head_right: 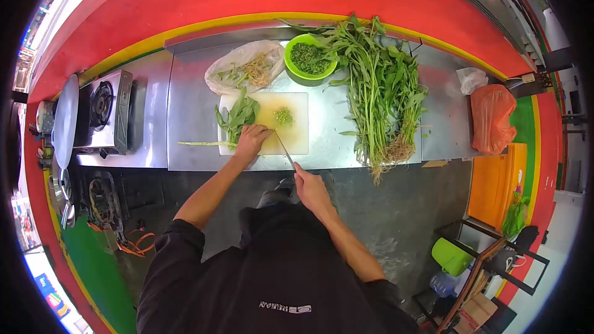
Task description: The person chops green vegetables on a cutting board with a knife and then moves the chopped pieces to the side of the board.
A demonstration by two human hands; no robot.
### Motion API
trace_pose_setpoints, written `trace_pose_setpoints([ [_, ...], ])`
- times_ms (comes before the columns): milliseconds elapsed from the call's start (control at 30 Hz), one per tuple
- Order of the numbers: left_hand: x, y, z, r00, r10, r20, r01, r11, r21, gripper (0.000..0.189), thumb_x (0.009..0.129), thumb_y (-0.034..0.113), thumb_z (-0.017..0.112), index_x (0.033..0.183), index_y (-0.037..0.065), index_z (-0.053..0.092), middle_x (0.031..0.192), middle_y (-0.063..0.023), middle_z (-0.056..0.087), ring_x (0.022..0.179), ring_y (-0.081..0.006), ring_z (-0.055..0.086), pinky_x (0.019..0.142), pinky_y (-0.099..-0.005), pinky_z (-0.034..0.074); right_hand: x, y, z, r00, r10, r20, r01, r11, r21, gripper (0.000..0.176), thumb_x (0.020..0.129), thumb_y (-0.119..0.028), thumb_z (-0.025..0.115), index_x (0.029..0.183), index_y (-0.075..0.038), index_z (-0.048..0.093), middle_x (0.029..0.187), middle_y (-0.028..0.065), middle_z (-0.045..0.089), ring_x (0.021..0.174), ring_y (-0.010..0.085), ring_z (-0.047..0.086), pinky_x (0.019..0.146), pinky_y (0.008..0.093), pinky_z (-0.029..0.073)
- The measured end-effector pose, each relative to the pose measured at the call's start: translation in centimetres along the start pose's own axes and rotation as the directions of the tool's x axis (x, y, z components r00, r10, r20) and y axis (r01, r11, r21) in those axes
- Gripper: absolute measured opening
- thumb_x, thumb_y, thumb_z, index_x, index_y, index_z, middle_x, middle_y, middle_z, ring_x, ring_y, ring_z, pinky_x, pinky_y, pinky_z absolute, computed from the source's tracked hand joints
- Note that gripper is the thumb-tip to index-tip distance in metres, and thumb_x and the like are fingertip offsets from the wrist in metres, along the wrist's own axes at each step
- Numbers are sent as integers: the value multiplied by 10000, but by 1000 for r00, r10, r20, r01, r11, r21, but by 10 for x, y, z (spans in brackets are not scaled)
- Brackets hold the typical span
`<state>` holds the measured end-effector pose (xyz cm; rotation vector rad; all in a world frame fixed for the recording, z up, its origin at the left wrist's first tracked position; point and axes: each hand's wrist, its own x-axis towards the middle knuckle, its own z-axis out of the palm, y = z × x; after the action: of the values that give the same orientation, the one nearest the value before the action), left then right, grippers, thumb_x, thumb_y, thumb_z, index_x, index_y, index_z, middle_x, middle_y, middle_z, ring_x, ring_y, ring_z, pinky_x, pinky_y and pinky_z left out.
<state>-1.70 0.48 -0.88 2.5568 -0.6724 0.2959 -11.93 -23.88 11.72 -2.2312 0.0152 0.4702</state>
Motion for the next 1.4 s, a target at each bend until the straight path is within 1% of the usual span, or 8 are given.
trace_pose_setpoints([
  [233,2,0,-2,1000,3,-25,-3,1000,12,279,822,80,665,1081,140,749,1024,19,671,1000,-174,632,862,-365,431,6,-5,-2,999,29,16,-29,999,16,364,1014,-200,585,1358,-96,639,815,295,653,772,493,661,675,558,519],
  [567,4,0,-3,1000,-2,5,2,1000,-21,267,830,88,640,1072,126,744,1047,10,674,1022,-183,622,897,-373,428,23,13,25,993,-110,-54,107,993,-44,355,1017,-174,576,1351,-68,637,784,292,652,736,486,659,654,554,519],
  [633,4,0,-3,1000,5,-29,-6,1000,-16,270,807,61,673,1056,130,750,1029,18,689,974,-186,637,847,-368,432,32,16,34,987,-141,-77,136,989,-63,360,1018,-173,575,1357,-67,632,774,290,652,724,484,659,650,555,518],
  [733,5,1,-4,999,4,-45,-5,1000,-14,251,811,64,676,1041,130,750,1021,12,692,969,-189,643,842,-372,435,43,19,42,984,-163,-69,156,983,-95,393,1014,-140,593,1395,-45,593,734,295,636,676,467,656,628,533,510],
  [800,5,1,-4,998,6,-59,-7,1000,-23,219,828,74,681,1029,130,750,1013,6,699,963,-195,650,834,-380,443,44,19,45,975,-190,-115,183,981,-66,382,1016,-143,594,1382,-37,602,767,295,650,702,460,667,632,522,512],
  [1033,2,-1,2,997,-29,-77,26,999,-39,202,825,74,730,1017,132,756,1013,-1,710,944,-203,656,832,-375,460,22,27,43,985,-144,-94,146,989,11,418,1020,-183,589,1424,-80,574,762,275,660,713,467,656,642,560,501],
  [1233,4,1,0,998,-13,-68,10,999,-42,207,824,76,728,1023,129,749,1002,-1,704,942,-200,653,810,-381,450,23,38,55,989,-121,-81,116,991,-72,425,1030,-195,575,1445,-107,562,779,264,665,736,464,659,667,565,502],
  [1400,4,1,0,998,-4,-67,2,1000,-20,222,820,75,728,1037,124,740,1009,-4,699,942,-204,651,803,-387,449,40,51,69,970,-224,-96,204,961,-189,469,1033,-195,570,1492,-121,510,768,231,648,725,431,654,661,545,514],
])
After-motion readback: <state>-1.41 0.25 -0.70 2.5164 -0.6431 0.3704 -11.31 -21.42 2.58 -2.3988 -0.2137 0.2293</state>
